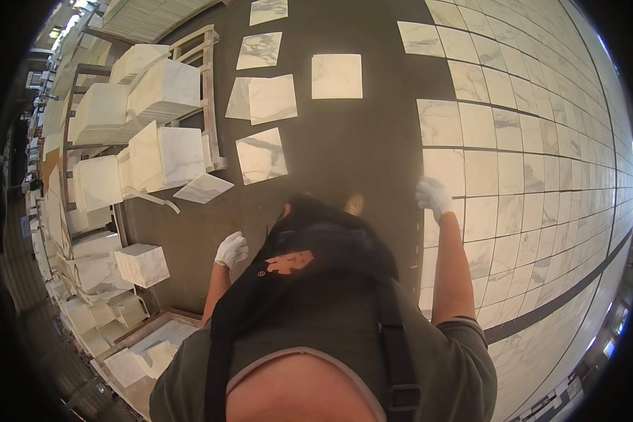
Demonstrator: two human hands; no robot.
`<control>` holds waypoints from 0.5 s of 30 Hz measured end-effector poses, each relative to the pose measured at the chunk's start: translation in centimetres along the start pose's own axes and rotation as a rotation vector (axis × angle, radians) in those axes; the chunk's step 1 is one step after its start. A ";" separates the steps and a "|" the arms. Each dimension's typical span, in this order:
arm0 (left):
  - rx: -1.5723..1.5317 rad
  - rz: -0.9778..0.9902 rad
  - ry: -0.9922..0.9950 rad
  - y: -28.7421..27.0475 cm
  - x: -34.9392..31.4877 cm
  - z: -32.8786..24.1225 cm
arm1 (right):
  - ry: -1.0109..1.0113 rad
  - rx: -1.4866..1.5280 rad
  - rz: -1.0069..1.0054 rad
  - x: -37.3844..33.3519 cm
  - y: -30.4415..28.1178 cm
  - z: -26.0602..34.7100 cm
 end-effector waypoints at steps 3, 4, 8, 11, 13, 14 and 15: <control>0.006 -0.142 -0.028 4.0 0.7 -6.3 | -0.051 0.053 0.014 2.5 -0.2 2.2; -0.115 -0.199 -0.138 4.6 0.2 -8.0 | -0.007 0.045 0.003 2.4 -0.2 1.8; -0.326 -0.174 -0.246 4.7 7.3 -15.6 | 0.145 0.134 -0.051 6.0 0.8 0.2; 0.077 -0.100 -0.230 1.5 15.1 -19.4 | 0.312 0.343 0.024 5.9 2.4 -3.8; 0.395 0.055 -0.069 -0.7 21.1 -24.3 | 0.445 0.381 -0.101 5.2 4.4 -5.8; 0.509 0.096 0.012 -1.2 23.8 -27.8 | 0.469 0.445 -0.103 5.3 5.6 -5.9; 0.597 0.097 0.059 -1.1 26.5 -31.8 | 0.497 0.512 -0.104 5.2 6.8 -5.6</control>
Point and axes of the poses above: each hand's wrist, its own x-axis towards the middle knuckle, its own y-axis out of the palm, z = x × y, the point moved 3 cm from there along x, towards the middle knuckle, and after that the axes turned 15 degrees about -x, right-handed, at the moved point
